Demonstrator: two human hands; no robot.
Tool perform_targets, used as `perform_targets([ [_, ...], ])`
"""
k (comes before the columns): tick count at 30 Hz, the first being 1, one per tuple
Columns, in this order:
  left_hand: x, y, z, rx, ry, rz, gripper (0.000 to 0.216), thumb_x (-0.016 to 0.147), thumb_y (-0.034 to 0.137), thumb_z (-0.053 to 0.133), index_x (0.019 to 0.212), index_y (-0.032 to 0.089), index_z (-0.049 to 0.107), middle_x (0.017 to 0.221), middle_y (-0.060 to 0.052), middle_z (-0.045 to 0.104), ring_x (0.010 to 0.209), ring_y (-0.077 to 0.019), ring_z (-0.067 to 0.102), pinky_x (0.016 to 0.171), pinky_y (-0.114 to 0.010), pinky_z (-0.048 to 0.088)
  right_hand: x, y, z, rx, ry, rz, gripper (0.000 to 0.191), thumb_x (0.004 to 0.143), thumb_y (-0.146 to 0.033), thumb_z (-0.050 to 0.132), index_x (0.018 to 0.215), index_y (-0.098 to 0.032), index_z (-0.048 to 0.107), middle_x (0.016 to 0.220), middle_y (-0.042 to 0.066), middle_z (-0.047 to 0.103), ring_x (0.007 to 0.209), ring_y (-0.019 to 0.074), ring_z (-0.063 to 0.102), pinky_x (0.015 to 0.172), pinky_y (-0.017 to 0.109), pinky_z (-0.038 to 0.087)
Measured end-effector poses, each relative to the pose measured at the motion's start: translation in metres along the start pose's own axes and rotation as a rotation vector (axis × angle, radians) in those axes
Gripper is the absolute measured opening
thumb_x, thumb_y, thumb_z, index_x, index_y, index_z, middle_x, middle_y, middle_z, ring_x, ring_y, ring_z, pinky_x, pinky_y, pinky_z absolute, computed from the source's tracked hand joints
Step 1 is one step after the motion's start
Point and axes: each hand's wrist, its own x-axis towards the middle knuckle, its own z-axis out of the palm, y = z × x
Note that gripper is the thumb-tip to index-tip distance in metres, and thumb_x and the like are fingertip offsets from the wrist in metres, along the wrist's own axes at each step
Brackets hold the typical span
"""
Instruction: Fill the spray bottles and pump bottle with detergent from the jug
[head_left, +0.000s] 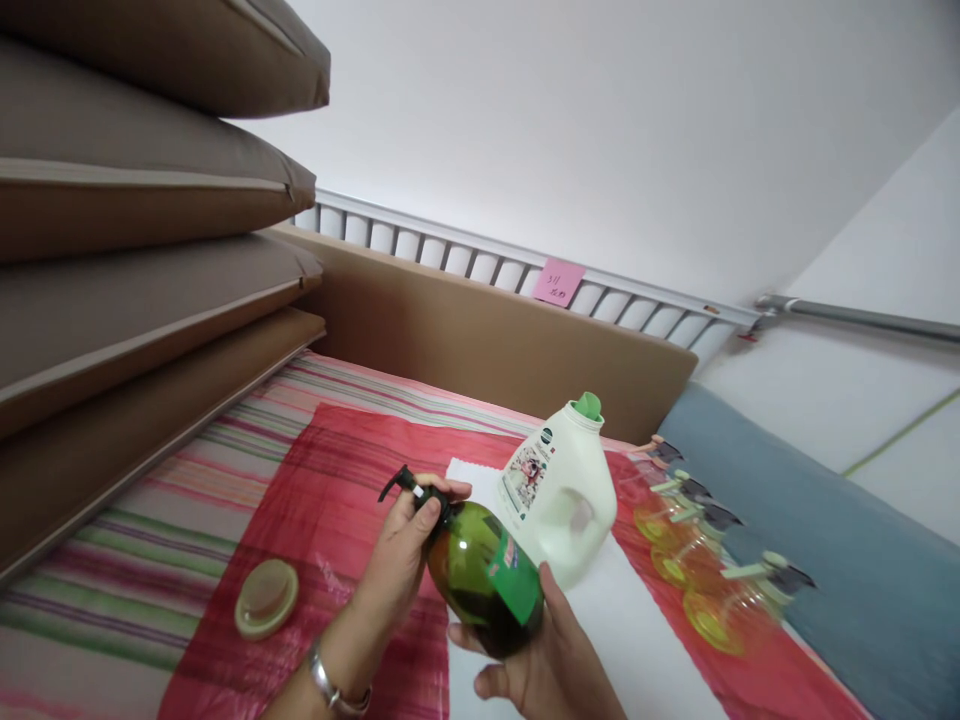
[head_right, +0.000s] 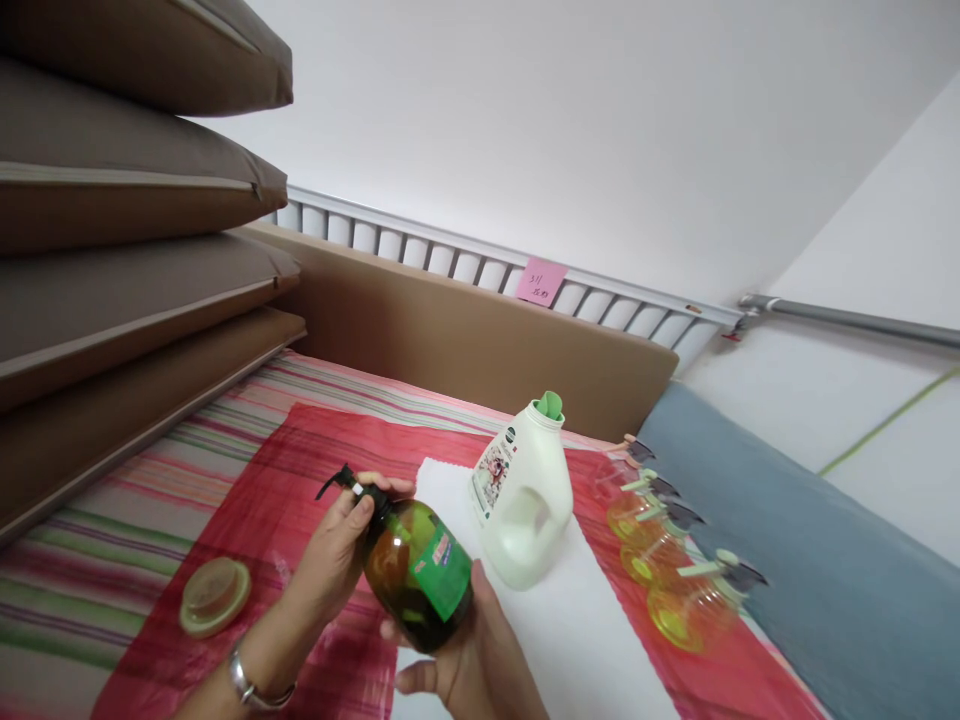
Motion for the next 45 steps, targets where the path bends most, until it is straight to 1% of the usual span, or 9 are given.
perform_targets([
  [4, 0.001, 0.002, -0.001, 0.008, 0.007, 0.031, 0.015, 0.081, 0.030, 0.059, 0.089, 0.018, 0.057, 0.095, -0.007, 0.068, 0.094, -0.0204, 0.059, 0.089, -0.036, 0.039, -0.003, -0.004, 0.004, -0.066, 0.146, -0.313, 0.082, 0.055, -0.033, 0.080, 0.126, -0.037, 0.041, 0.129, 0.002, 0.053, 0.109, 0.0236, 0.053, 0.085, 0.037, 0.045],
  [9, 0.001, 0.003, 0.000, 0.011, 0.031, 0.016, 0.017, 0.081, 0.031, 0.059, 0.090, 0.017, 0.056, 0.096, -0.008, 0.067, 0.088, -0.0196, 0.061, 0.082, -0.033, 0.043, -0.001, -0.003, 0.009, 0.064, 0.027, 0.001, 0.065, 0.074, -0.071, 0.042, 0.114, -0.021, 0.056, 0.105, 0.012, 0.066, 0.083, 0.0247, 0.063, 0.066, 0.041, 0.049],
  [12, 0.001, 0.004, 0.000, 0.003, 0.032, 0.003, 0.017, 0.081, 0.032, 0.058, 0.090, 0.018, 0.056, 0.096, -0.008, 0.068, 0.088, -0.0192, 0.061, 0.081, -0.033, 0.044, -0.001, 0.001, 0.013, 0.091, -0.020, -0.053, 0.051, 0.075, -0.057, 0.055, 0.113, -0.023, 0.057, 0.113, 0.010, 0.064, 0.091, 0.0236, 0.061, 0.073, 0.039, 0.048],
  [16, 0.002, 0.005, 0.001, 0.003, 0.060, 0.019, 0.017, 0.082, 0.034, 0.057, 0.089, 0.018, 0.056, 0.094, -0.007, 0.069, 0.091, -0.0197, 0.062, 0.086, -0.033, 0.042, -0.002, 0.006, 0.014, -0.002, -0.002, -0.232, 0.072, 0.062, -0.044, 0.072, 0.126, -0.027, 0.045, 0.136, 0.008, 0.046, 0.123, 0.0282, 0.042, 0.101, 0.045, 0.030],
  [27, -0.003, 0.002, 0.001, 0.267, -0.032, 0.044, 0.014, 0.085, 0.030, 0.053, 0.090, 0.018, 0.056, 0.091, -0.006, 0.068, 0.082, -0.0186, 0.063, 0.080, -0.033, 0.045, -0.001, 0.002, 0.014, -0.549, 0.016, -0.176, 0.100, 0.050, -0.016, 0.077, 0.137, -0.025, 0.028, 0.133, 0.007, 0.045, 0.123, 0.0288, 0.040, 0.103, 0.042, 0.027],
  [32, -0.001, 0.012, -0.001, 0.226, 0.060, 0.085, 0.013, 0.084, 0.030, 0.053, 0.087, 0.018, 0.058, 0.083, -0.002, 0.068, 0.077, -0.0174, 0.064, 0.073, -0.028, 0.047, -0.005, 0.009, -0.012, -0.974, 0.184, -0.227, 0.106, 0.046, -0.014, 0.079, 0.138, -0.027, 0.027, 0.137, 0.008, 0.041, 0.126, 0.0302, 0.035, 0.107, 0.045, 0.018],
  [36, 0.012, 0.030, -0.017, -0.005, 0.278, 0.189, 0.014, 0.074, 0.030, 0.063, 0.076, 0.017, 0.057, 0.070, 0.002, 0.066, 0.063, -0.0131, 0.063, 0.066, -0.026, 0.051, -0.007, 0.018, -0.060, -0.906, 0.269, -0.277, 0.105, 0.048, -0.016, 0.076, 0.139, -0.025, 0.023, 0.134, 0.010, 0.044, 0.122, 0.0307, 0.041, 0.105, 0.047, 0.024],
  [41, 0.016, 0.026, -0.022, 0.102, 0.278, -0.131, 0.019, 0.070, 0.027, 0.066, 0.061, 0.012, 0.056, 0.069, -0.003, 0.065, 0.048, -0.0100, 0.058, 0.047, -0.022, 0.051, 0.009, 0.027, -0.097, -0.678, 0.293, -0.410, 0.110, 0.053, -0.026, 0.078, 0.139, -0.032, 0.011, 0.137, 0.010, 0.041, 0.125, 0.0322, 0.038, 0.104, 0.050, 0.027],
  [45, 0.010, -0.004, -0.011, 0.150, 0.172, -0.373, 0.024, 0.073, 0.026, 0.063, 0.092, 0.011, 0.062, 0.108, -0.013, 0.064, 0.055, -0.0130, 0.064, 0.043, -0.023, 0.053, 0.030, 0.035, -0.097, -0.661, 0.198, -0.428, 0.109, 0.054, -0.029, 0.080, 0.138, -0.036, 0.010, 0.141, 0.006, 0.036, 0.128, 0.0286, 0.034, 0.105, 0.048, 0.026],
])
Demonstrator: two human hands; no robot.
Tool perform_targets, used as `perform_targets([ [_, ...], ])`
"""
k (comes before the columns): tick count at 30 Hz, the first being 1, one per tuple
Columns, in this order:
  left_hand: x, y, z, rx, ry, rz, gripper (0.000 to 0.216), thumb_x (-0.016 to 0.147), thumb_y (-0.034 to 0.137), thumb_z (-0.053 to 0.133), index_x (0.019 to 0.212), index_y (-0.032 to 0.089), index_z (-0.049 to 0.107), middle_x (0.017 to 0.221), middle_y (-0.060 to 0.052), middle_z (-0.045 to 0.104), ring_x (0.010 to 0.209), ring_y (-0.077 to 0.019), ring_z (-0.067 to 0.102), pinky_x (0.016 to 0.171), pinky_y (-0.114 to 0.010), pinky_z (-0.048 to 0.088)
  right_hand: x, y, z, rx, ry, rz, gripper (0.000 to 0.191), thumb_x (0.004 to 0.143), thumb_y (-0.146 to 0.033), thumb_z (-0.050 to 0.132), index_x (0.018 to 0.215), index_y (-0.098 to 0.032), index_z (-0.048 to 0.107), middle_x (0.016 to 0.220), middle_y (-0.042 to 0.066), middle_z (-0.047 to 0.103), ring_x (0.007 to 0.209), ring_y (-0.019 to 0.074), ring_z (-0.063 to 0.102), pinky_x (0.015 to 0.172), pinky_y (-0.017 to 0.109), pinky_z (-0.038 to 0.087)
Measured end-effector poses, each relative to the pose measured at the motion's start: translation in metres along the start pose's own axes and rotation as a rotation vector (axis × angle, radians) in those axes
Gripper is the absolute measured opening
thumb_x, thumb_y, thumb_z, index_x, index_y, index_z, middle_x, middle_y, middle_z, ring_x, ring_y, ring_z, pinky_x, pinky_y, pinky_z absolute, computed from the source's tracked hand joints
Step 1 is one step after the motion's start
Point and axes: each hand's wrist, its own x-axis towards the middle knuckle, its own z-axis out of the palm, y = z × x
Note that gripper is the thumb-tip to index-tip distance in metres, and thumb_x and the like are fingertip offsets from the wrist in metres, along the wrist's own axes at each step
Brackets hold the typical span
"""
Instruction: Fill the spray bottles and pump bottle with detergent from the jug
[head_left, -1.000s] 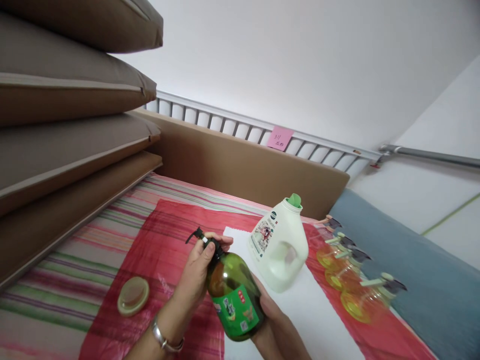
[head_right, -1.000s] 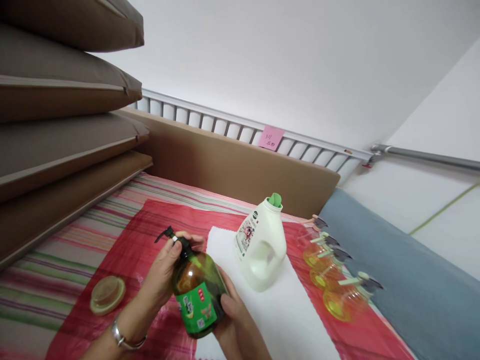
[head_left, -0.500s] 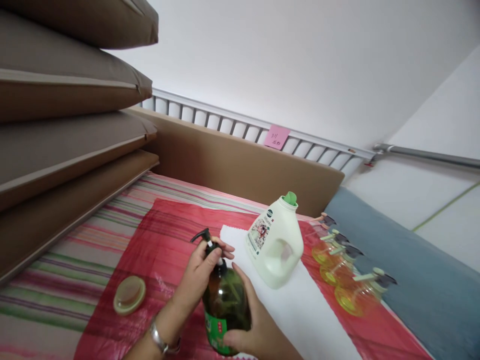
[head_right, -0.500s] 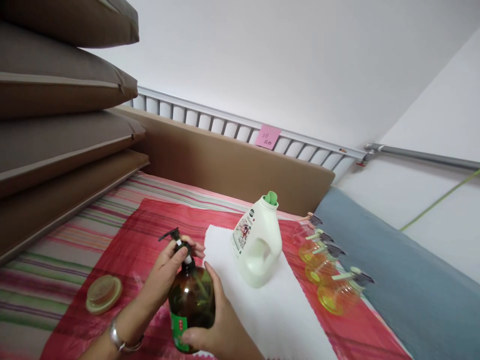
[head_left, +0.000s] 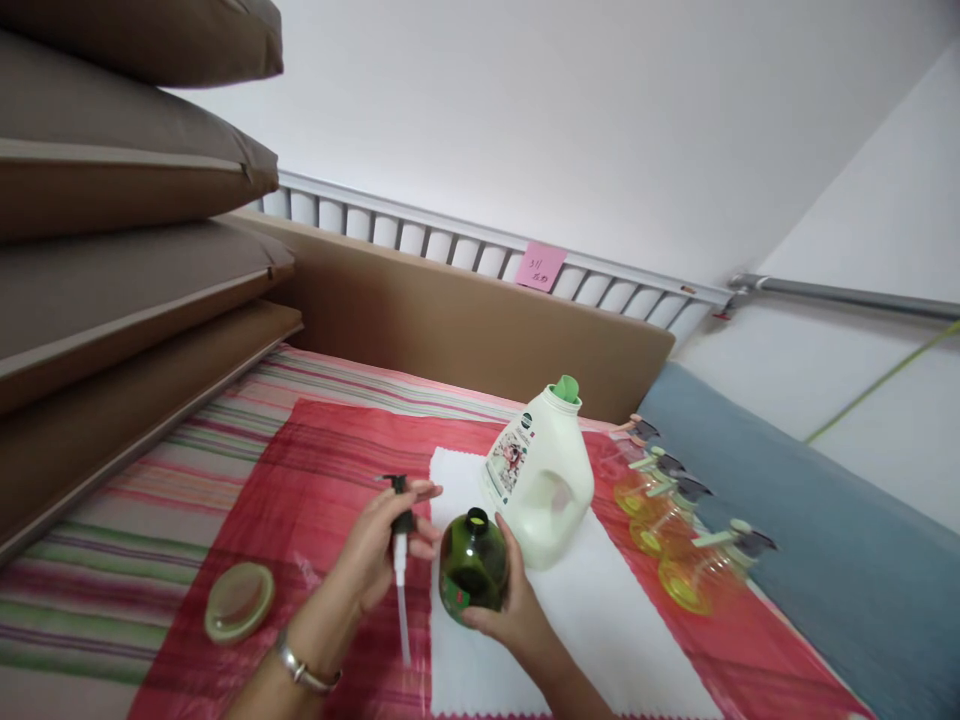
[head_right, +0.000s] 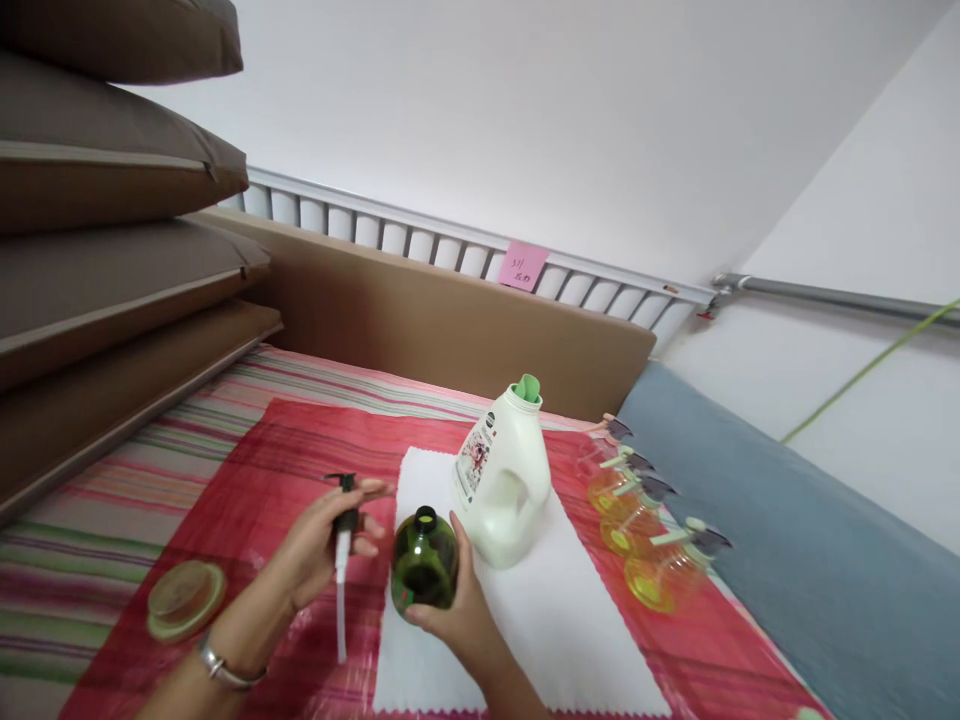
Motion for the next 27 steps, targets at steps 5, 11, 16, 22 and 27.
perform_targets([
  [5, 0.006, -0.022, 0.007, 0.014, -0.073, -0.203, 0.040, 0.076, 0.027, 0.059, 0.113, 0.013, 0.053, 0.129, -0.017, 0.051, 0.061, -0.0173, 0.068, 0.045, -0.026, 0.055, 0.007, 0.006, -0.005, -0.041, -0.097, 0.018, 0.097, 0.056, -0.027, 0.080, 0.136, -0.032, 0.023, 0.139, 0.006, 0.040, 0.127, 0.0270, 0.037, 0.105, 0.049, 0.027],
  [11, 0.007, -0.026, 0.008, 0.010, -0.149, -0.244, 0.043, 0.078, 0.029, 0.057, 0.118, 0.014, 0.050, 0.132, -0.016, 0.049, 0.069, -0.0213, 0.070, 0.052, -0.029, 0.057, -0.002, -0.003, -0.015, -0.143, -0.096, 0.018, 0.086, 0.067, -0.012, 0.066, 0.138, -0.033, 0.023, 0.143, 0.003, 0.036, 0.128, 0.0220, 0.037, 0.107, 0.046, 0.028],
  [16, 0.006, -0.031, 0.009, 0.005, -0.184, -0.243, 0.047, 0.078, 0.030, 0.058, 0.122, 0.016, 0.047, 0.133, -0.016, 0.048, 0.076, -0.0247, 0.069, 0.056, -0.031, 0.057, -0.018, -0.031, -0.025, -0.342, 0.120, -0.041, 0.057, 0.071, -0.021, 0.061, 0.126, -0.025, 0.046, 0.131, 0.007, 0.051, 0.119, 0.0244, 0.048, 0.102, 0.044, 0.037],
  [22, 0.006, -0.033, 0.011, 0.018, -0.187, -0.231, 0.054, 0.077, 0.031, 0.060, 0.127, 0.022, 0.042, 0.138, -0.014, 0.043, 0.075, -0.0247, 0.070, 0.056, -0.033, 0.057, -0.013, -0.077, -0.071, -0.372, 0.783, -0.059, 0.052, 0.074, -0.047, 0.058, 0.116, -0.017, 0.050, 0.124, 0.014, 0.055, 0.113, 0.0270, 0.052, 0.097, 0.043, 0.040],
  [27, 0.006, -0.035, 0.011, 0.005, -0.199, -0.243, 0.054, 0.078, 0.034, 0.059, 0.128, 0.023, 0.041, 0.137, -0.014, 0.044, 0.078, -0.0263, 0.069, 0.056, -0.033, 0.057, 0.028, -0.080, -0.085, -0.370, 0.746, -0.022, 0.057, 0.069, -0.053, 0.059, 0.111, -0.015, 0.052, 0.112, 0.013, 0.064, 0.099, 0.0251, 0.061, 0.080, 0.034, 0.050],
])
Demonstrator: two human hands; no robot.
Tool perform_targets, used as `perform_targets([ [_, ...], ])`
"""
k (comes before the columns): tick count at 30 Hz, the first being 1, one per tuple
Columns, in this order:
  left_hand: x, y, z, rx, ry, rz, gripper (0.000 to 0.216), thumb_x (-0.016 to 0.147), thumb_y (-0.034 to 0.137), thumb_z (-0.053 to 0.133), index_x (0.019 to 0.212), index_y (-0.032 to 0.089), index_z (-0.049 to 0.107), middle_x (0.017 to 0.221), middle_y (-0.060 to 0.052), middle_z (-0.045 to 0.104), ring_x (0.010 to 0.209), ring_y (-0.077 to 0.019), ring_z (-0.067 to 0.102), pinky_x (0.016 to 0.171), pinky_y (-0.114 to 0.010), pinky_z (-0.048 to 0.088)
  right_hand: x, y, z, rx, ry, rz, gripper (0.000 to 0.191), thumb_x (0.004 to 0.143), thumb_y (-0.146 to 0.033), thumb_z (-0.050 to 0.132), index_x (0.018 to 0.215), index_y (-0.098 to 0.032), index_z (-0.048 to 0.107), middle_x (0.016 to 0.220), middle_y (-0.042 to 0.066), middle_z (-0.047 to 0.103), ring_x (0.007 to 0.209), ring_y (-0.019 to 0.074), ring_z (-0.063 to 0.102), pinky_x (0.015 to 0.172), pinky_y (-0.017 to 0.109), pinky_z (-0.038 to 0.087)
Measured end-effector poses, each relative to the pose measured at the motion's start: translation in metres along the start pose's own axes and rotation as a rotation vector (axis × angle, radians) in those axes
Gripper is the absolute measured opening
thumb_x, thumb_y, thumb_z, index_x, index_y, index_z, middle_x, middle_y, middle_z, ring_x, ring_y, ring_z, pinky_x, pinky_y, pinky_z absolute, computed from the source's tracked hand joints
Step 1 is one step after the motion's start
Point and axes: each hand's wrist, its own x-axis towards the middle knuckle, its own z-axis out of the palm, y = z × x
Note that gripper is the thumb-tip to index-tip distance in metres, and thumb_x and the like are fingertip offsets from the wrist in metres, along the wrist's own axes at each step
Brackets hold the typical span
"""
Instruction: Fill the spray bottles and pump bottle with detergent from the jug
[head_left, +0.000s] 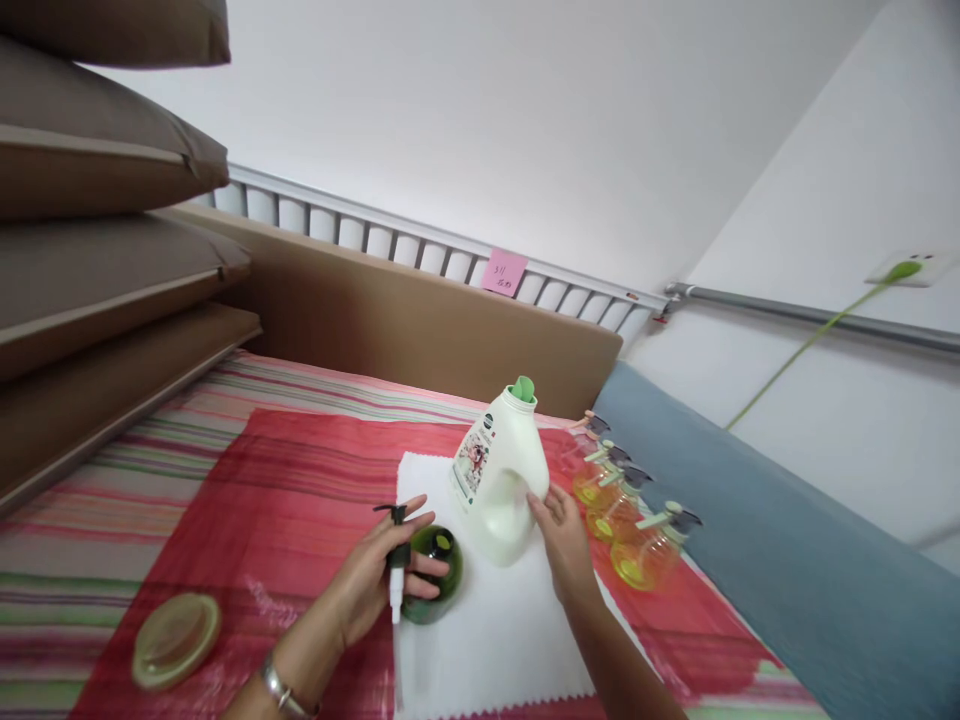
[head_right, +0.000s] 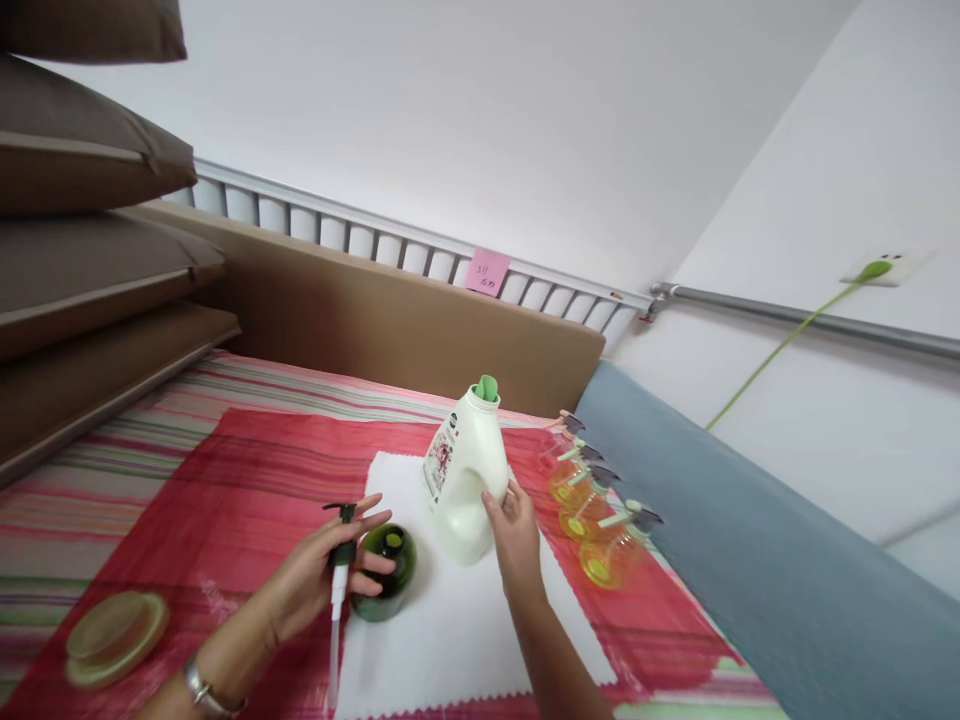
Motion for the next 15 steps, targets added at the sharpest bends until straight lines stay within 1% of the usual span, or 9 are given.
perform_targets([
  [2, 0.000, 0.000, -0.001, -0.018, -0.011, 0.010, 0.056, 0.078, 0.034, 0.059, 0.129, 0.023, 0.040, 0.137, -0.014, 0.043, 0.080, -0.0270, 0.069, 0.057, -0.034, 0.057, 0.009, 0.001, 0.011, -0.040, -0.043, 0.006, 0.047, 0.065, -0.054, 0.062, 0.092, -0.015, 0.060, 0.088, 0.009, 0.070, 0.080, 0.0244, 0.065, 0.066, 0.032, 0.051],
  [4, -0.001, 0.000, -0.001, -0.036, -0.016, 0.018, 0.059, 0.077, 0.033, 0.060, 0.131, 0.023, 0.038, 0.138, -0.015, 0.042, 0.081, -0.0272, 0.069, 0.057, -0.034, 0.057, 0.016, 0.001, 0.018, -0.099, -0.053, 0.008, 0.040, 0.062, -0.055, 0.063, 0.073, -0.016, 0.060, 0.068, 0.005, 0.068, 0.065, 0.0226, 0.062, 0.057, 0.030, 0.048],
  [5, -0.001, 0.001, -0.002, -0.044, -0.018, 0.020, 0.060, 0.077, 0.032, 0.060, 0.131, 0.023, 0.037, 0.138, -0.016, 0.041, 0.081, -0.0272, 0.069, 0.056, -0.034, 0.057, 0.018, -0.001, 0.019, -0.129, -0.048, 0.005, 0.040, 0.062, -0.055, 0.063, 0.068, -0.017, 0.058, 0.062, 0.003, 0.065, 0.060, 0.0213, 0.060, 0.055, 0.029, 0.046],
  [7, -0.001, 0.002, -0.002, -0.062, -0.031, 0.032, 0.058, 0.078, 0.031, 0.059, 0.131, 0.023, 0.038, 0.140, -0.015, 0.038, 0.082, -0.0272, 0.069, 0.056, -0.034, 0.057, 0.021, -0.010, 0.016, -0.189, -0.040, -0.009, 0.040, 0.064, -0.057, 0.059, 0.066, -0.017, 0.056, 0.056, 0.001, 0.061, 0.055, 0.0190, 0.057, 0.052, 0.028, 0.043],
  [9, -0.001, 0.003, -0.003, -0.084, -0.053, 0.043, 0.055, 0.078, 0.031, 0.058, 0.129, 0.023, 0.040, 0.141, -0.015, 0.036, 0.082, -0.0272, 0.069, 0.057, -0.034, 0.058, 0.022, -0.025, 0.005, -0.260, -0.051, -0.029, 0.039, 0.067, -0.058, 0.056, 0.067, -0.018, 0.055, 0.052, -0.002, 0.057, 0.052, 0.0177, 0.054, 0.051, 0.027, 0.041],
  [12, -0.001, 0.003, -0.003, -0.111, -0.082, 0.058, 0.051, 0.079, 0.031, 0.057, 0.127, 0.022, 0.043, 0.141, -0.015, 0.034, 0.083, -0.0264, 0.068, 0.057, -0.034, 0.058, 0.018, -0.056, -0.023, -0.392, -0.128, -0.063, 0.036, 0.068, -0.055, 0.057, 0.063, -0.020, 0.055, 0.046, -0.004, 0.053, 0.050, 0.0175, 0.053, 0.050, 0.026, 0.039],
  [13, -0.002, 0.003, -0.003, -0.115, -0.091, 0.060, 0.050, 0.079, 0.031, 0.057, 0.127, 0.022, 0.043, 0.141, -0.015, 0.034, 0.083, -0.0260, 0.068, 0.056, -0.033, 0.058, 0.016, -0.066, -0.035, -0.433, -0.164, -0.072, 0.034, 0.067, -0.053, 0.059, 0.064, -0.020, 0.057, 0.047, -0.004, 0.055, 0.051, 0.0180, 0.054, 0.051, 0.026, 0.039],
  [15, -0.002, 0.002, -0.002, -0.118, -0.105, 0.059, 0.050, 0.079, 0.030, 0.057, 0.127, 0.022, 0.043, 0.139, -0.015, 0.036, 0.081, -0.0253, 0.069, 0.056, -0.033, 0.058, 0.012, -0.083, -0.059, -0.523, -0.235, -0.097, 0.031, 0.068, -0.051, 0.059, 0.070, -0.020, 0.062, 0.054, -0.001, 0.062, 0.055, 0.0194, 0.057, 0.053, 0.027, 0.040],
])
